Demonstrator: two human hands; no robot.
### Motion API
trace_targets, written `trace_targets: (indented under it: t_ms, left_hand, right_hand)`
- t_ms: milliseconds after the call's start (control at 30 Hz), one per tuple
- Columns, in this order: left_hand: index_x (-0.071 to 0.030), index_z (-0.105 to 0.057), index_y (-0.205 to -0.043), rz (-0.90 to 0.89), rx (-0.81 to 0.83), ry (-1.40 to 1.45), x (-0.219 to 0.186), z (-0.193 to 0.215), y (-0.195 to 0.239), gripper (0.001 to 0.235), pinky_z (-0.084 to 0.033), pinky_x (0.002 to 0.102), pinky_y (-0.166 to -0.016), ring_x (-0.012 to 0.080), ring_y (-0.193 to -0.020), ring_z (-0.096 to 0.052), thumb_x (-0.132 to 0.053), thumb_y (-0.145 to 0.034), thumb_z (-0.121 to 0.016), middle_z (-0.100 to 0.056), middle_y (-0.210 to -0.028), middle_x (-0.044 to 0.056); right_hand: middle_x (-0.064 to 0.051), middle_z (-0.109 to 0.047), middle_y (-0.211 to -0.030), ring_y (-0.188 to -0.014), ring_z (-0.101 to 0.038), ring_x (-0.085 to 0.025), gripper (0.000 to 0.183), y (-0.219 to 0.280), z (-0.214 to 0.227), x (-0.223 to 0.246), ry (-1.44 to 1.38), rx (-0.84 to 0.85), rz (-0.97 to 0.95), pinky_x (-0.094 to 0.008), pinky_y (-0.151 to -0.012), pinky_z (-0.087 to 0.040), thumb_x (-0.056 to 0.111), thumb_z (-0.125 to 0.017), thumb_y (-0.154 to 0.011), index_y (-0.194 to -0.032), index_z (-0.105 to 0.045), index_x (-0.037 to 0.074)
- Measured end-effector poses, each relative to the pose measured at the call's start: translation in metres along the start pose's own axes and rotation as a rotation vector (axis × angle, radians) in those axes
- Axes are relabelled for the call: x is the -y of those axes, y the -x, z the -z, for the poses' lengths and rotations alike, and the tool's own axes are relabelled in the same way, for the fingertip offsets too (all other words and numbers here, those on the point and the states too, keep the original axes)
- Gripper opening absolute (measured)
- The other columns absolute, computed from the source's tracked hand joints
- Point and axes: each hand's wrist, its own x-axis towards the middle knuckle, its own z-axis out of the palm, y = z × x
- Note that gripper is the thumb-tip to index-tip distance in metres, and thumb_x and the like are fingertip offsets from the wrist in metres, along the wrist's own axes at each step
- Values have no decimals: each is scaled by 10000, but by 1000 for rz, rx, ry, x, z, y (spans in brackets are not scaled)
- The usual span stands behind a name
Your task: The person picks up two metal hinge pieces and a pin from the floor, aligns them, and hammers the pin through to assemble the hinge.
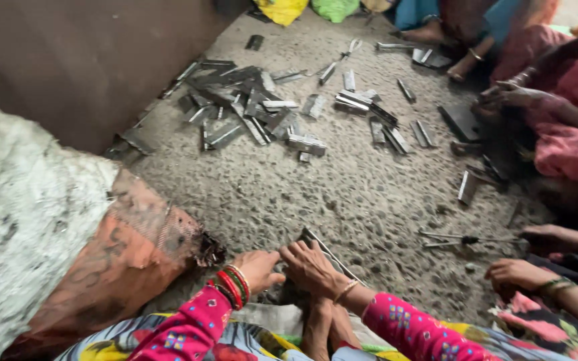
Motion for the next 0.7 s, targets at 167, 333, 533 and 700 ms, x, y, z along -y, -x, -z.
trace_targets:
  t_ms: [167, 333, 533, 700]
  left_hand:
    - [-113, -635, -1129, 16, 27, -6, -5, 5, 3, 497, -532, 536, -886, 402, -1052, -670, -536, -874, -693, -711, -1083, 184]
    - [-103, -627, -1146, 35, 67, -17, 0, -13, -6, 514, -534, 535, -886, 403, -1049, -673, -532, -872, -698, -709, -1089, 196]
    - [-74, -643, -1101, 12, 55, 21, 6, -32, -13, 498, -507, 539, -929, 395, -1083, -658, -502, -856, -708, -709, -1089, 193]
    - [-76, -653, -1122, 23, 81, 8, 2, -23, -7, 498, -508, 534, -946, 400, -1099, -655, -498, -863, -704, -703, -1113, 194]
  right_hand:
    - [-108, -566, -1059, -1009, -549, -304, 463, 1, -12, 8, -15, 41, 85, -488, -822, -400, 285, -753, -780, -1154, -571, 80]
    - [-160, -572, -1270, -1153, -547, -320, 554, 3, -27, 2, 41, -80, 102, -493, -893, -390, 284, -748, -761, -1235, -579, 52]
    - [-210, -544, -1329, -1205, -523, -354, 629, 8, -24, 2, 73, -97, 94, -566, -988, -344, 269, -733, -762, -1308, -551, 16]
    - [-198, -550, -1326, -1217, -521, -359, 576, 7, -25, 6, 34, -85, 36, -579, -1017, -328, 304, -712, -853, -1336, -558, 30]
